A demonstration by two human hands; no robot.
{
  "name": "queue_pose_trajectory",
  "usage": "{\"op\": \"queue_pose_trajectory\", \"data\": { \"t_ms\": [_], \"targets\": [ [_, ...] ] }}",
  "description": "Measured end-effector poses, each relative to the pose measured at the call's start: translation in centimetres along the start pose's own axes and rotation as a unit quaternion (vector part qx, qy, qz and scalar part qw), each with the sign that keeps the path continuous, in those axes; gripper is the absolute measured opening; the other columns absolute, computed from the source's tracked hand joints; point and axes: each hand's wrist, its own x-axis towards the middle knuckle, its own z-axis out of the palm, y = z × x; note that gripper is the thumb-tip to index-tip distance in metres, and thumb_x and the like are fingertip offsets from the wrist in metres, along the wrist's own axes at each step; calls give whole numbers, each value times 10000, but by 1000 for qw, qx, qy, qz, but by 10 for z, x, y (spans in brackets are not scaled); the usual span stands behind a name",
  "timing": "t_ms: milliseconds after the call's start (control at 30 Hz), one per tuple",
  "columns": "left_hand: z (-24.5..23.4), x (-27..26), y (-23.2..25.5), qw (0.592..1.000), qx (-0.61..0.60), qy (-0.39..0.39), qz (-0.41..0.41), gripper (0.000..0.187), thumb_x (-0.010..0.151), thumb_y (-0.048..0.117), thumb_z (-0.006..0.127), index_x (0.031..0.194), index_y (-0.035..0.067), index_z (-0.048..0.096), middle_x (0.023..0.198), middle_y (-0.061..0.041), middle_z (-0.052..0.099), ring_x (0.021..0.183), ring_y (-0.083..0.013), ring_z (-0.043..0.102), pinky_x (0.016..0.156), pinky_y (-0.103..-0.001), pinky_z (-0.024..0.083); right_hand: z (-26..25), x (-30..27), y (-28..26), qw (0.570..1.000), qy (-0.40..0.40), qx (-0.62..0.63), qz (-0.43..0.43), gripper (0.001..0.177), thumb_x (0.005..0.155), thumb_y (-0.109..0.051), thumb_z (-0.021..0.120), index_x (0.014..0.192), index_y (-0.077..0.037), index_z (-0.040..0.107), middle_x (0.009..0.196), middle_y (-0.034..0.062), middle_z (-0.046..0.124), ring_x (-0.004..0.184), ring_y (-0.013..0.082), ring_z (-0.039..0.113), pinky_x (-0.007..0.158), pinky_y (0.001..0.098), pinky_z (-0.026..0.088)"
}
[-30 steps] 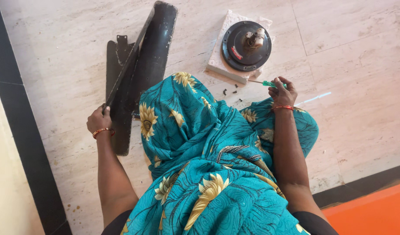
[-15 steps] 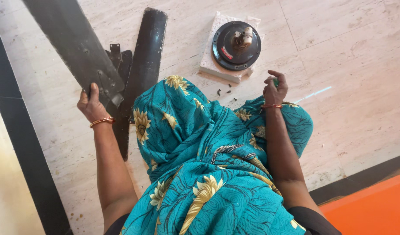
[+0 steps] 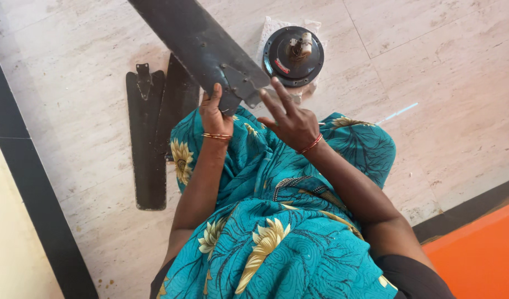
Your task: The person sits on the floor and uses a screwdriver to attach a fan blade to the fan motor housing. They align the blade, insert screws, and tighten them to secure the blade to the motor.
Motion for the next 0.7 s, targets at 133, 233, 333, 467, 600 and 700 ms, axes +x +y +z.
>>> {"op": "queue_pose_trajectory", "data": {
  "t_ms": [133,233,333,467,600,700],
  "targets": [
    [13,-12,-9,1000,10,-17,-15,270,980,175,734,1182,12,657,1107,-90,712,956,-178,713,824,-314,610,-1,22,-11,988,-63,-134,-32,530,990,-186,687,1503,-171,551,1423,249,602,751,109,721,598,265,586],
    [14,-24,-10,998,62,-23,-3,281,976,213,715,1155,-1,683,1083,-72,722,934,-156,715,828,-292,613,-4,28,-7,989,-46,-127,-53,446,1000,-191,665,1439,-134,615,1306,229,660,742,138,718,609,276,589],
    [8,-30,-10,995,62,-73,10,324,1068,244,733,1232,-23,650,1117,-65,683,991,-137,645,851,-274,545,-13,28,-4,996,23,-63,-59,332,1017,-181,690,1336,-90,675,1240,186,704,853,164,750,666,291,595],
    [3,-25,-17,993,46,-106,-33,613,1099,478,632,1425,-28,514,1317,-100,602,1146,-172,581,939,-324,501,-26,27,4,995,87,58,2,249,978,-99,766,1221,-87,712,1131,137,763,869,162,756,668,295,586],
    [4,-17,-35,982,124,-95,-107,838,942,520,633,1578,73,318,1470,-133,507,1285,-258,577,1043,-418,508,-39,12,20,946,119,255,159,179,1012,3,756,1174,-63,723,924,100,747,738,103,695,627,285,526],
    [-1,-13,-42,974,37,-80,-206,893,904,549,638,1575,121,234,1466,-190,520,1314,-313,568,1068,-459,499,-40,-2,39,778,173,488,354,82,1052,-23,770,1067,-49,693,766,12,627,590,14,492,489,201,359]
  ]
}}
